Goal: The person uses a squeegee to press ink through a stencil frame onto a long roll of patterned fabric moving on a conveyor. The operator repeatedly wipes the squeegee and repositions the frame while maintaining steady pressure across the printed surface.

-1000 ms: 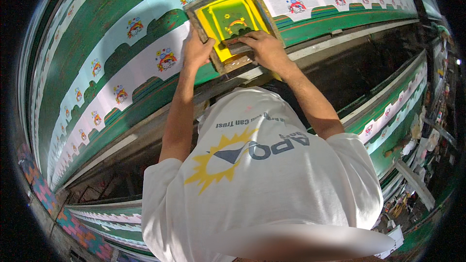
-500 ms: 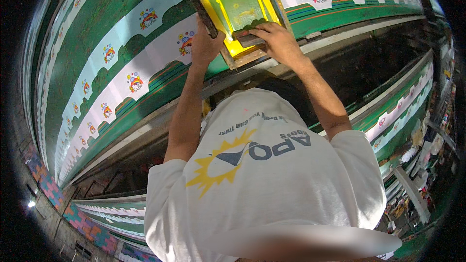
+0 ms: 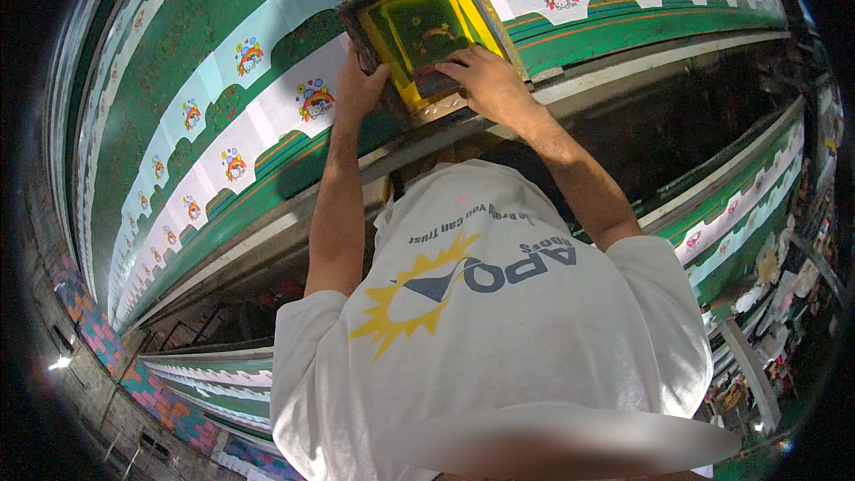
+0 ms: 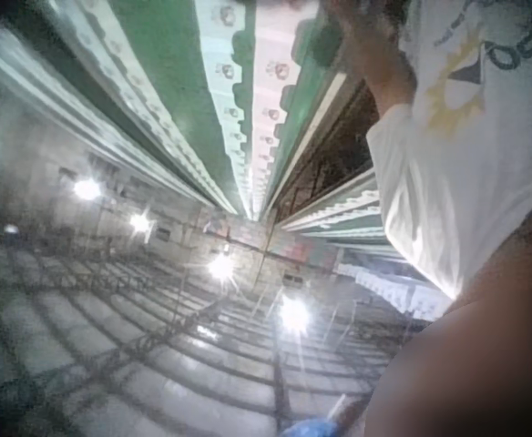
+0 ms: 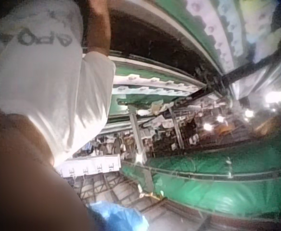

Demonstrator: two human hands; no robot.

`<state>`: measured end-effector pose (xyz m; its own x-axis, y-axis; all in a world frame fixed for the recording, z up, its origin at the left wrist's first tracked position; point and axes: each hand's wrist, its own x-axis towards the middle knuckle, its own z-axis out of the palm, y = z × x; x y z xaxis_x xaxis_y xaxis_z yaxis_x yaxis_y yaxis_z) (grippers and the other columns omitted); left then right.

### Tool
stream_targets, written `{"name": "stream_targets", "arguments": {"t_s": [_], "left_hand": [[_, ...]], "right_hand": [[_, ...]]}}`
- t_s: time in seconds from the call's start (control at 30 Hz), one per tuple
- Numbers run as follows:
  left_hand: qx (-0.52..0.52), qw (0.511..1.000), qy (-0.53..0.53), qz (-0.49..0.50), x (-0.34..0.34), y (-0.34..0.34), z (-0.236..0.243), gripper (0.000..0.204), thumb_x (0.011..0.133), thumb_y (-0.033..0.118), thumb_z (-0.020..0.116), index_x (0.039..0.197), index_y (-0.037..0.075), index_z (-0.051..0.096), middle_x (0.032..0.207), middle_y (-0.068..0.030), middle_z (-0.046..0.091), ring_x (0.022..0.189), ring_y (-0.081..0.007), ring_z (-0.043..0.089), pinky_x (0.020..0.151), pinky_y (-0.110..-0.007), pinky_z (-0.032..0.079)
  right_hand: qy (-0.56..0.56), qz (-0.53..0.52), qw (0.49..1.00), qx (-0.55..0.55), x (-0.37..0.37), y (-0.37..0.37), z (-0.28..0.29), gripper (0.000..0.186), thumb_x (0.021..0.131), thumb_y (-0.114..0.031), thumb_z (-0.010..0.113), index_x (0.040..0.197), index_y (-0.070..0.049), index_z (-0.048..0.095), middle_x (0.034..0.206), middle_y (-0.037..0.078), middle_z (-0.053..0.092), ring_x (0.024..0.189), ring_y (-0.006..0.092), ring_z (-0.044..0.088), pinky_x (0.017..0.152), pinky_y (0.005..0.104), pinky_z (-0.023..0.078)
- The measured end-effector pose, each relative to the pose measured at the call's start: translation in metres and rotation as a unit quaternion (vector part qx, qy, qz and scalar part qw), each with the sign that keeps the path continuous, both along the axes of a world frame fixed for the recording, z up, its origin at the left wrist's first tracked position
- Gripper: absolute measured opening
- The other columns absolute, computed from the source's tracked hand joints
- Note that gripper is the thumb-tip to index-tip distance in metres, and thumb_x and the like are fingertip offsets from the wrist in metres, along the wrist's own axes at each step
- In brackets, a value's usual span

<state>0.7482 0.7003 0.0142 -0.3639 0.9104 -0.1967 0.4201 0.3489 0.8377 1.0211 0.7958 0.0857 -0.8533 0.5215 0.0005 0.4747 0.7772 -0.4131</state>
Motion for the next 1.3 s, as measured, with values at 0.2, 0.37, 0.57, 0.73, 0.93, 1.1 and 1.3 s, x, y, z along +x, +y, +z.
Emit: {"name": "stream_targets", "arguments": {"t_s": [0.2,0.37,0.57,0.73,0.93,1.1,1.3], "left_hand": [[0.005,0.999,0.033,0.010,0.002,-0.001,0.000,0.083,0.093,0.025,0.078,0.164,0.004,0.039,0.127,-0.0237,0.078,0.115,-0.0421,0.077,0.098,-0.050,0.060],[-0.018,0.999,0.046,-0.001,0.000,0.001,0.002,0.088,0.092,0.031,0.078,0.164,0.001,0.037,0.123,-0.0241,0.079,0.108,-0.0431,0.078,0.096,-0.052,0.061],[0.007,0.998,0.060,0.009,0.004,-0.003,-0.001,0.092,0.092,0.036,0.076,0.167,0.005,0.033,0.118,-0.0274,0.079,0.102,-0.0467,0.078,0.090,-0.054,0.061],[0.010,0.999,0.050,0.003,0.001,-0.002,-0.012,0.091,0.092,0.035,0.075,0.167,0.007,0.031,0.120,-0.0274,0.078,0.104,-0.0474,0.078,0.091,-0.055,0.062],[0.057,0.998,0.011,-0.006,0.003,0.000,-0.010,0.090,0.094,0.030,0.074,0.168,0.010,0.027,0.123,-0.0238,0.079,0.102,-0.0467,0.078,0.089,-0.055,0.064],[-0.024,0.998,-0.062,0.018,0.007,-0.002,0.017,0.090,0.095,0.029,0.073,0.170,0.015,0.026,0.123,-0.0208,0.079,0.093,-0.0392,0.081,0.078,-0.048,0.068],[-0.061,0.992,-0.106,0.041,0.011,-0.002,0.041,0.087,0.094,0.028,0.074,0.167,0.010,0.030,0.112,-0.0154,0.080,0.074,-0.0261,0.081,0.050,-0.037,0.065]], "right_hand": [[0.022,-0.003,1.000,-0.003,-0.001,0.001,0.004,0.058,0.084,-0.004,0.079,0.141,-0.015,0.072,0.131,0.008,0.072,0.124,0.0319,0.066,0.107,0.0440,0.057],[0.054,-0.005,0.998,-0.017,0.004,-0.001,0.008,0.055,0.085,-0.001,0.077,0.138,-0.015,0.074,0.134,0.008,0.073,0.123,0.0324,0.067,0.105,0.0445,0.058],[0.031,-0.002,0.999,0.007,0.001,-0.005,0.001,0.053,0.085,-0.002,0.075,0.137,-0.014,0.074,0.134,0.009,0.072,0.127,0.0340,0.066,0.108,0.0460,0.056],[0.041,-0.019,0.998,0.044,-0.037,0.037,-0.010,0.057,0.084,0.000,0.076,0.138,-0.016,0.074,0.136,0.011,0.072,0.127,0.0356,0.067,0.108,0.0471,0.057],[-0.028,-0.006,0.999,-0.021,-0.091,0.112,-0.003,0.042,0.094,-0.004,0.076,0.135,-0.013,0.075,0.115,0.020,0.079,0.108,0.0405,0.075,0.096,0.0506,0.060],[0.004,0.034,0.999,0.001,-0.105,0.141,-0.007,0.040,0.094,-0.007,0.076,0.133,-0.014,0.077,0.112,0.019,0.080,0.105,0.0398,0.076,0.093,0.0505,0.060],[-0.016,0.006,0.998,-0.060,-0.095,0.125,-0.012,0.039,0.091,-0.010,0.077,0.130,-0.015,0.077,0.112,0.018,0.080,0.108,0.0405,0.075,0.095,0.0522,0.059]]}}
